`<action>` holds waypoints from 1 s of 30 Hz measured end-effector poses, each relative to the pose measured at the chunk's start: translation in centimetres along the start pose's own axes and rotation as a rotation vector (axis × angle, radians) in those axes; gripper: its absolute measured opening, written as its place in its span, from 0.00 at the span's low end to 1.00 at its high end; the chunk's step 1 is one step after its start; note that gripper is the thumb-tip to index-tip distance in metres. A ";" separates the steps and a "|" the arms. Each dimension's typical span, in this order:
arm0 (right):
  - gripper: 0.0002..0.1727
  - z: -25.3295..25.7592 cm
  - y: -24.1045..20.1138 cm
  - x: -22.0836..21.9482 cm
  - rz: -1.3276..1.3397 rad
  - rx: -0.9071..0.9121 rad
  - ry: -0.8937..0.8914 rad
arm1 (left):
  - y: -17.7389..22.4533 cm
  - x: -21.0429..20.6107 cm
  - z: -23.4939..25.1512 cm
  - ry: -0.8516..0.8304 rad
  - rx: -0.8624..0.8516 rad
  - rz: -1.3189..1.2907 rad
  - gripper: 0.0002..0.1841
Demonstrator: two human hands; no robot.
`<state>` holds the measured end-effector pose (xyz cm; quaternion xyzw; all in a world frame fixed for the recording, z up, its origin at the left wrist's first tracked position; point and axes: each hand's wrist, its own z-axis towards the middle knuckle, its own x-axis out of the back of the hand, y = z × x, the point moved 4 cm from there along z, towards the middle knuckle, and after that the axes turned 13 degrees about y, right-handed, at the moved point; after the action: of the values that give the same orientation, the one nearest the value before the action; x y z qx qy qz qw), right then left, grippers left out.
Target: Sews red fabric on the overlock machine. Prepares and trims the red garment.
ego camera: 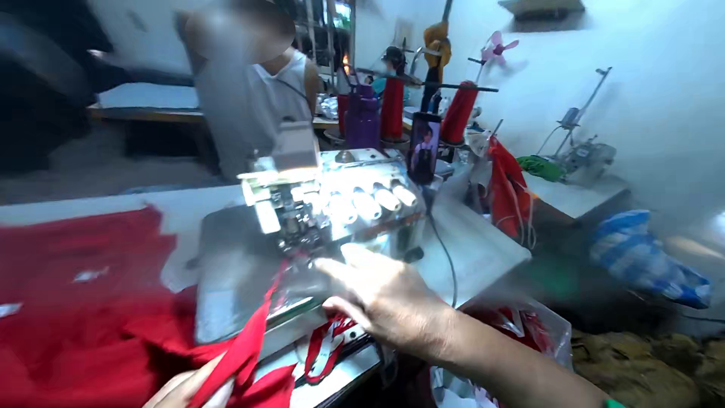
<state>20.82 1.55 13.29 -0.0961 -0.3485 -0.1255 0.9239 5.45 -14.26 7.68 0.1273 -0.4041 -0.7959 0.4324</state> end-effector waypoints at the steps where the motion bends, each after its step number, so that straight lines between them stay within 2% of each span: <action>1: 0.19 0.2 -0.1 -0.2 -0.027 0.033 0.028 | 0.3 0.0 0.0 0.004 -0.003 0.021 0.13; 5: 0.20 0.5 0.3 -0.4 -0.097 0.093 0.036 | 0.5 -0.1 -0.6 0.003 -0.031 0.128 0.12; 11: 0.19 0.1 -0.4 -1.2 -0.172 0.132 -0.032 | 0.0 -1.1 -1.5 -0.015 -0.147 0.157 0.13; 15: 0.17 0.4 -1.0 -2.4 -0.140 0.168 -0.054 | -0.4 -1.8 -2.0 -0.028 -0.225 0.194 0.13; 17: 0.16 0.7 -1.3 -2.5 -0.067 0.170 -0.067 | -0.8 -2.5 -2.5 -0.039 -0.280 0.243 0.15; 19: 0.15 0.7 -1.5 -2.2 0.013 0.163 -0.007 | -0.9 -3.1 -3.3 -0.085 -0.307 0.311 0.17; 22: 0.20 -0.3 -1.0 -1.1 0.080 0.127 0.068 | -1.9 -3.3 -4.9 -0.200 -0.379 0.341 0.25; 24: 0.19 -1.8 0.0 -0.2 0.081 0.124 0.062 | -2.7 -1.8 -5.5 -0.135 -0.434 0.310 0.24; 26: 0.17 -4.0 1.6 0.6 0.011 0.117 0.062 | -3.5 1.1 -4.6 -0.026 -0.412 0.357 0.21; 28: 0.19 -6.7 3.6 1.2 -0.113 0.071 0.052 | -4.2 4.0 -2.0 0.053 -0.350 0.519 0.16; 30: 0.18 -9.3 5.8 1.3 -0.264 0.010 0.010 | -5.8 5.8 0.7 0.023 -0.298 0.708 0.11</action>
<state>29.23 4.39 6.76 -0.0441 -0.3542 -0.2447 0.9015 -1.79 -16.73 4.64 -0.0755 -0.2980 -0.6459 0.6988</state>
